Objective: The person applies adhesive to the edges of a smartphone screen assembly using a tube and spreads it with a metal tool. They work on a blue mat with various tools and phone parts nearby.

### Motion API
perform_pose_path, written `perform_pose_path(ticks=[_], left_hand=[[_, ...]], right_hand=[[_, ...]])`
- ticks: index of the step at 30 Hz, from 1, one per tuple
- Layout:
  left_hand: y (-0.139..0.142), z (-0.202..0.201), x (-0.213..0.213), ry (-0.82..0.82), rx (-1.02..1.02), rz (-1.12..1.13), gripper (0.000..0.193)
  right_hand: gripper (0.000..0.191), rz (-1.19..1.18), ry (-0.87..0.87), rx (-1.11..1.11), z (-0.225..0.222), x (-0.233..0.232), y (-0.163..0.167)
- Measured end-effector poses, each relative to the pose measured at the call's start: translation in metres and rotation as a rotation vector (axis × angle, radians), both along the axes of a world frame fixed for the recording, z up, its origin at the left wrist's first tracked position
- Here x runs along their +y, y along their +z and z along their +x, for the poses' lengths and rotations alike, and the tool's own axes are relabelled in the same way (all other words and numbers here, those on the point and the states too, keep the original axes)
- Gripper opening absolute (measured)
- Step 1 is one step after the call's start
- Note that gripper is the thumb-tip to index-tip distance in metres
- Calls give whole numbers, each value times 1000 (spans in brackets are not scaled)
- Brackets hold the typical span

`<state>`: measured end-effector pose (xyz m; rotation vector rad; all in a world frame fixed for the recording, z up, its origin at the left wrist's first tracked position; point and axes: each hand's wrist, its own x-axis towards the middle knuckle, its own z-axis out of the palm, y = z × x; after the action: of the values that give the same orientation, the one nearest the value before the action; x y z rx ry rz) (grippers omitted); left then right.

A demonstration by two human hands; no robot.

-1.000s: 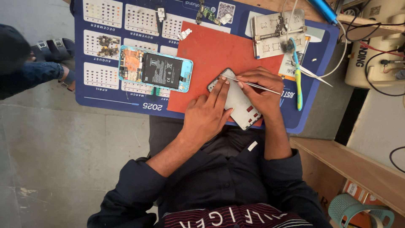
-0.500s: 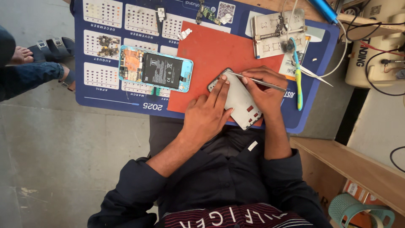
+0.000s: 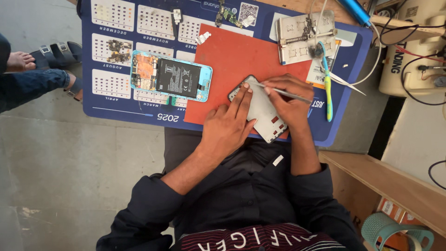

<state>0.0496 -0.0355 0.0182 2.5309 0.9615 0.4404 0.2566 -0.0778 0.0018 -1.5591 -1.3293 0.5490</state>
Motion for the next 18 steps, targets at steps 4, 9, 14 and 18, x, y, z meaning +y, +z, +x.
perform_pose_path(ticks=[4, 9, 14, 18], left_hand=[[0, 0, 0, 1, -6, 7, 69], [1, 0, 1, 1, 0, -12, 69], [1, 0, 0, -2, -1, -4, 69], [1, 0, 0, -1, 4, -9, 69]], right_hand=[[10, -18, -54, 37, 0, 0, 0], [11, -21, -46, -15, -1, 0, 2], [11, 9, -51, -2, -2, -1, 2], [11, 3, -61, -1, -3, -2, 1]])
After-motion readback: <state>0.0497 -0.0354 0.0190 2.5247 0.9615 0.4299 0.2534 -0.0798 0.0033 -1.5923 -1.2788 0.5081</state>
